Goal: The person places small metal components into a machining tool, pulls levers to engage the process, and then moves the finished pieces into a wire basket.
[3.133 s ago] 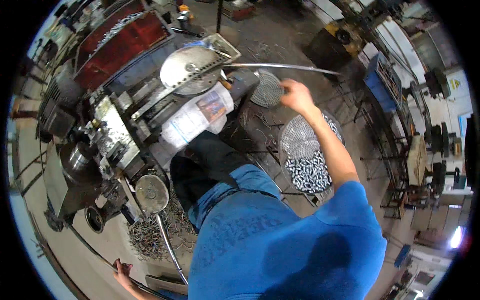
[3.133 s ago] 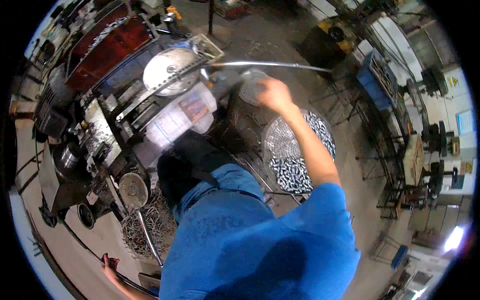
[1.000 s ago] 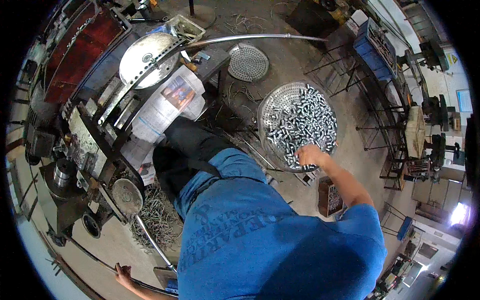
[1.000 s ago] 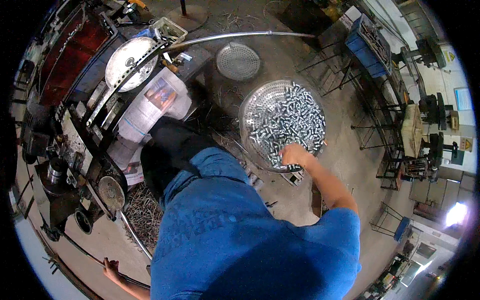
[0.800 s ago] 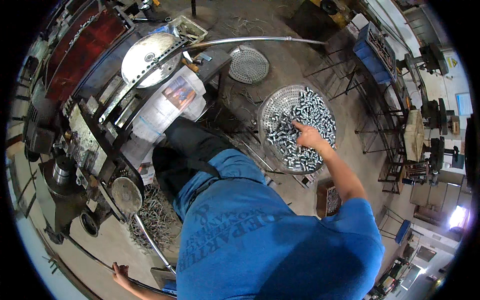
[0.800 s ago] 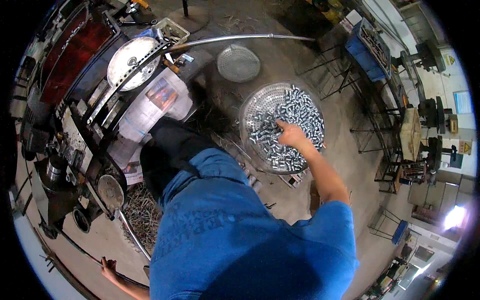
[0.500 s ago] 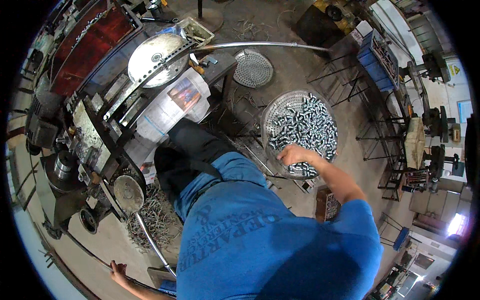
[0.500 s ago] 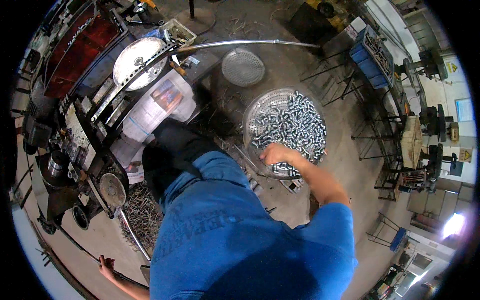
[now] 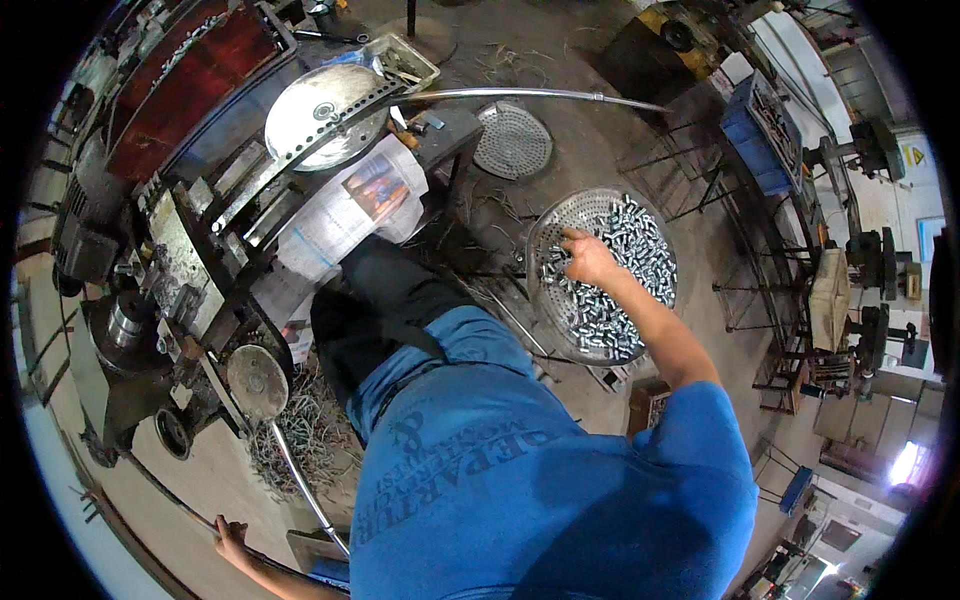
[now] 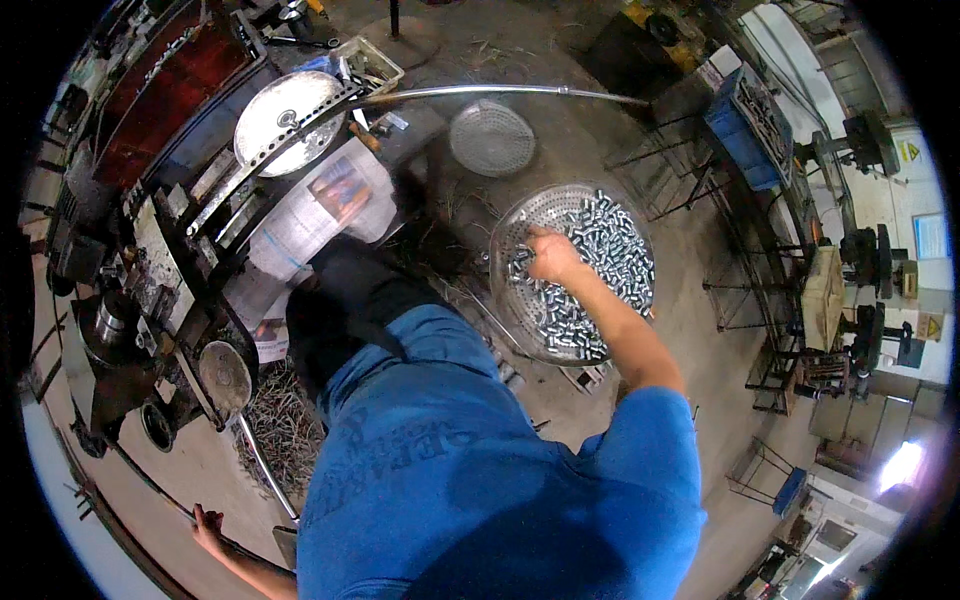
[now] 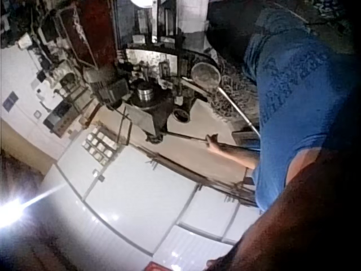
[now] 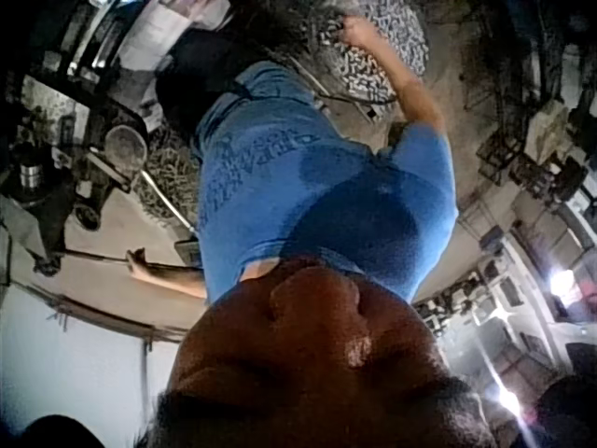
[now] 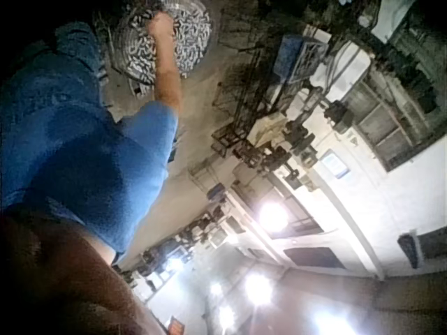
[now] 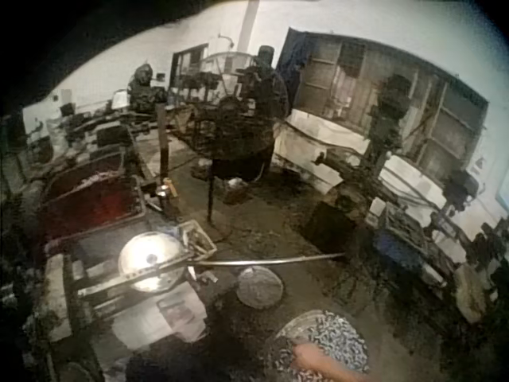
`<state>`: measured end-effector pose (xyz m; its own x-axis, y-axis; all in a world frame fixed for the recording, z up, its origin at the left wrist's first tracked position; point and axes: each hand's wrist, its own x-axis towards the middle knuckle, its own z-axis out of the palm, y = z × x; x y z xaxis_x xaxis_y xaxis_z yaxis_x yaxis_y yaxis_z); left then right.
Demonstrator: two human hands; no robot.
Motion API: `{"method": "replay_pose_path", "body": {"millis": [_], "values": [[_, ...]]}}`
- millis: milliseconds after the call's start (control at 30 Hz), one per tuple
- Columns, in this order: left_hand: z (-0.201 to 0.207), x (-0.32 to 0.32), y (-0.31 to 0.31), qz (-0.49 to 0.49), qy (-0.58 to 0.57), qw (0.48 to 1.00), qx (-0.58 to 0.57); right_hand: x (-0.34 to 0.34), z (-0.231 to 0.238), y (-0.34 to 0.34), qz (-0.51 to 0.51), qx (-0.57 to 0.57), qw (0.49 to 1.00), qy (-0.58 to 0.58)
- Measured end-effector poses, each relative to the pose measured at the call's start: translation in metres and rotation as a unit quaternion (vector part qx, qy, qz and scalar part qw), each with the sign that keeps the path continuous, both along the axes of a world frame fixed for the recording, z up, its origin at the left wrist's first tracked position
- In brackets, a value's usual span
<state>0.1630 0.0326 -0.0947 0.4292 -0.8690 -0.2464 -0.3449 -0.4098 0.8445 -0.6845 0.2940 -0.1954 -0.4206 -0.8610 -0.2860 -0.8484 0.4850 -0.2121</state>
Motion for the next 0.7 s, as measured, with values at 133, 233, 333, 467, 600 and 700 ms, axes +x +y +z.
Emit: {"method": "replay_pose_path", "body": {"millis": [133, 233, 333, 467, 600, 700], "values": [[0.007, -0.006, 0.001, -0.026, -0.038, 0.999, 0.014, -0.009, -0.015, -0.015, -0.045, 0.031, 0.998, -0.029], [0.004, 0.012, 0.001, -0.056, -0.008, 0.998, 0.022, -0.015, -0.035, -0.013, -0.068, 0.042, 0.996, -0.029], [0.000, 0.004, 0.001, -0.046, -0.008, 0.999, 0.020, -0.008, -0.016, -0.018, -0.063, 0.047, 0.997, -0.001], [-0.002, 0.007, -0.002, -0.042, -0.010, 0.999, 0.018, -0.012, -0.013, -0.019, -0.041, 0.069, 0.997, 0.016], [0.002, 0.004, -0.002, -0.046, -0.116, 0.991, 0.054, -0.009, 0.003, -0.029, -0.079, 0.043, 0.996, -0.014], [0.024, 0.002, 0.015, -0.197, -0.508, 0.839, 0.003, 0.010, 0.026, -0.048, -0.111, -0.121, 0.982, -0.096]]}}
